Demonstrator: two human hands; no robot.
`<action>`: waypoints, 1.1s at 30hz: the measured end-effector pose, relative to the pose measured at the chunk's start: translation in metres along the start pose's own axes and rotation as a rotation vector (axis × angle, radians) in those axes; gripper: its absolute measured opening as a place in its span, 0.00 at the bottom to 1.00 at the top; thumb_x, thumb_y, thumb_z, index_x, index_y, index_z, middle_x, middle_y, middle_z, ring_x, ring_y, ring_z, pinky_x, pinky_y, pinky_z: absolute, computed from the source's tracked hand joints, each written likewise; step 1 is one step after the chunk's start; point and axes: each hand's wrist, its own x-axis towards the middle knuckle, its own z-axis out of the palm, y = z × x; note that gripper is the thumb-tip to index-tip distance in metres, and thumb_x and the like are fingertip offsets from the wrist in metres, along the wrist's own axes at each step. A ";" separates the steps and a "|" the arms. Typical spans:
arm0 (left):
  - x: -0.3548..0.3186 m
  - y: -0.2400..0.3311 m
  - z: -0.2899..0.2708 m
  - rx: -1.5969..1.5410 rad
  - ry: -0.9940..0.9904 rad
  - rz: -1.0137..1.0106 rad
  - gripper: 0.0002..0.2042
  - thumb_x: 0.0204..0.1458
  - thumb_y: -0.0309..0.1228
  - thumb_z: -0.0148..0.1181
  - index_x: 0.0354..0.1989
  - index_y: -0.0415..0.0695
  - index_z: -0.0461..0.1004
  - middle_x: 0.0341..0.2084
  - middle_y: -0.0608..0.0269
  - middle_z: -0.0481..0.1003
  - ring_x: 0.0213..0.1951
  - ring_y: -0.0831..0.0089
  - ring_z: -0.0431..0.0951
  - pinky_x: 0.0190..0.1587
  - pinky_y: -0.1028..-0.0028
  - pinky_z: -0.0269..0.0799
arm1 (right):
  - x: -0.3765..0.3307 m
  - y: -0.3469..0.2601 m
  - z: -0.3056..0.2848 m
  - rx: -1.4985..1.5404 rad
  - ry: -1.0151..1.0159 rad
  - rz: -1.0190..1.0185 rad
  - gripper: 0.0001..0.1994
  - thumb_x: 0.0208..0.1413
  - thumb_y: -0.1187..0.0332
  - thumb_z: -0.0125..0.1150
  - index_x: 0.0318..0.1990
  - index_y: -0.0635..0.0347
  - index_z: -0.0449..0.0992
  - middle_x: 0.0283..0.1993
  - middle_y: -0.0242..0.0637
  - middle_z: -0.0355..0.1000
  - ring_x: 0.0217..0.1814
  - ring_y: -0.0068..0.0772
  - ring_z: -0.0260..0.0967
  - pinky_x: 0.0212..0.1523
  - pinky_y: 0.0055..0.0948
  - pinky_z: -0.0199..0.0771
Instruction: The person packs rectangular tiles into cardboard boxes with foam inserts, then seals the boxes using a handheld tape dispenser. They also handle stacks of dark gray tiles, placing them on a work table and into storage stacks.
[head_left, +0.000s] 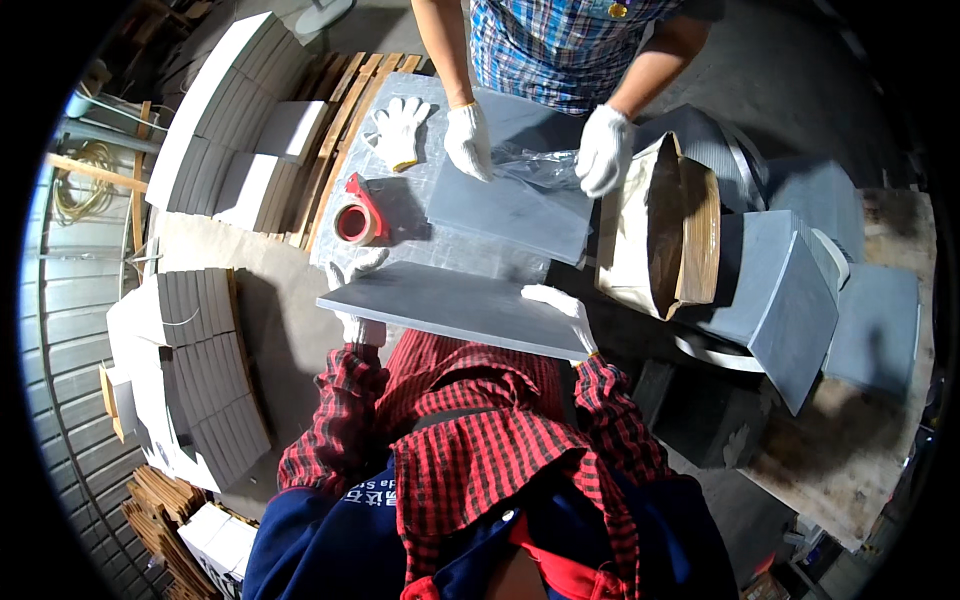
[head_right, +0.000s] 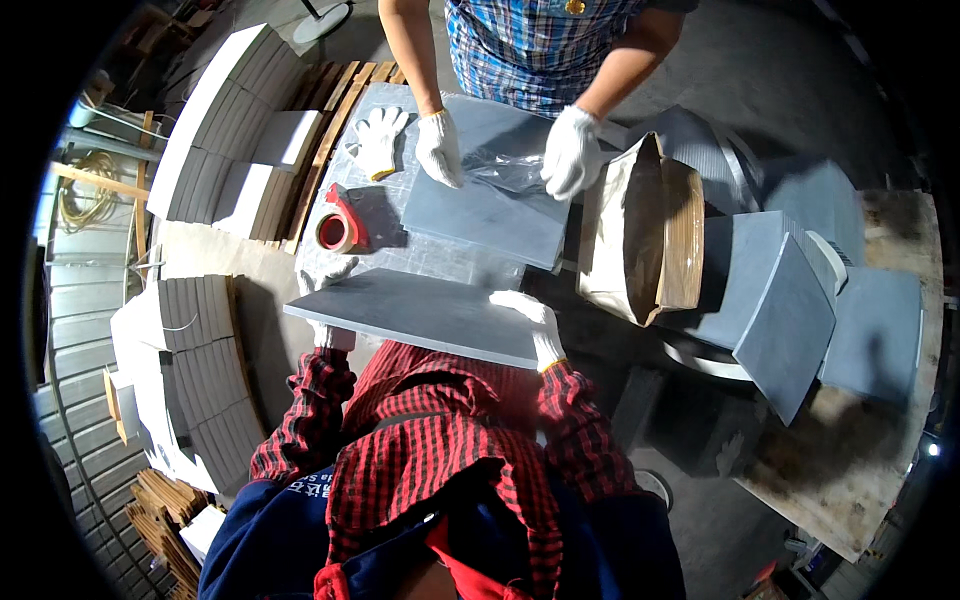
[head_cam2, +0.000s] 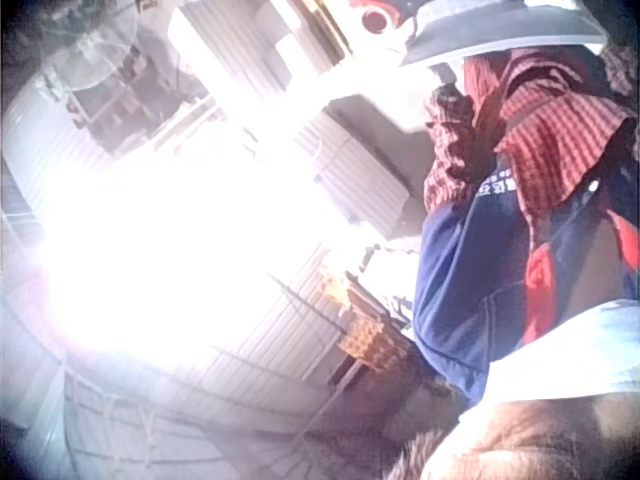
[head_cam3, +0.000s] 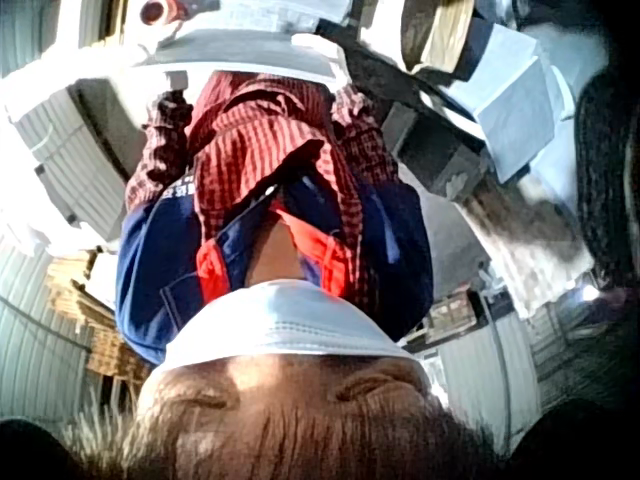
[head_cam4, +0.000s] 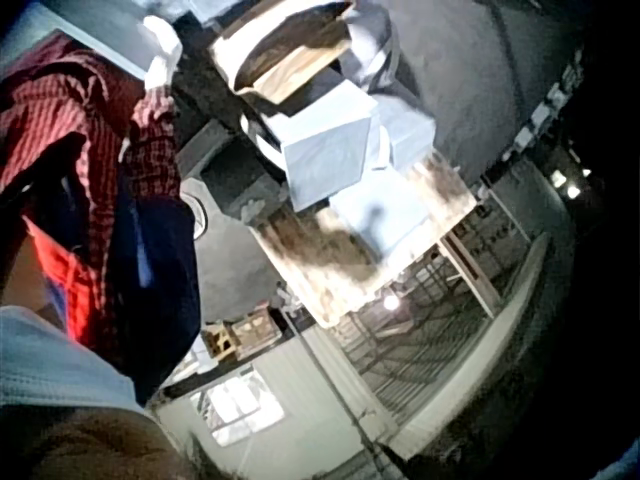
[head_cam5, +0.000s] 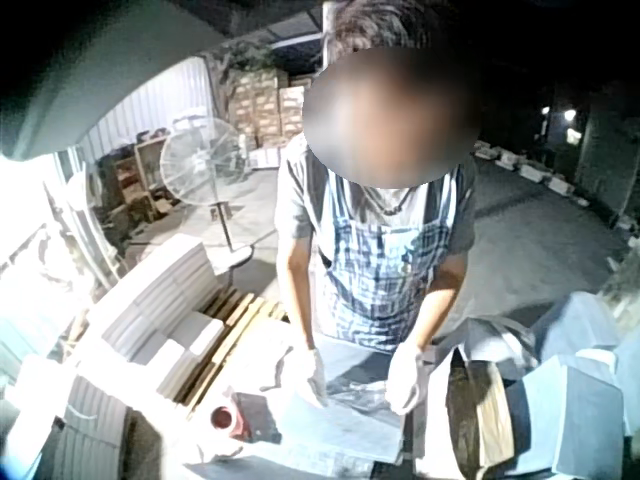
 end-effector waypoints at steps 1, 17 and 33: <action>-0.002 0.003 0.005 -0.016 0.012 -0.011 0.28 0.71 0.47 0.31 0.48 0.39 0.77 0.44 0.54 0.79 0.44 0.64 0.77 0.56 0.63 0.70 | 0.000 0.002 0.001 -0.021 0.012 -0.011 0.13 0.60 0.69 0.52 0.46 0.62 0.81 0.50 0.40 0.79 0.53 0.34 0.76 0.57 0.30 0.73; 0.072 -0.031 -0.018 -0.042 -0.121 -0.073 0.38 0.68 0.59 0.25 0.29 0.38 0.76 0.33 0.53 0.78 0.38 0.63 0.75 0.52 0.66 0.68 | 0.039 -0.010 0.007 0.004 -0.011 0.216 0.13 0.59 0.72 0.56 0.49 0.62 0.81 0.48 0.40 0.80 0.52 0.33 0.77 0.55 0.28 0.75; 0.076 0.001 0.130 0.328 -0.092 -0.736 0.47 0.60 0.68 0.35 0.68 0.32 0.58 0.67 0.46 0.61 0.68 0.57 0.60 0.69 0.66 0.52 | -0.065 -0.159 -0.031 0.232 0.169 0.902 0.19 0.55 0.72 0.69 0.54 0.65 0.77 0.50 0.39 0.77 0.50 0.31 0.74 0.50 0.28 0.75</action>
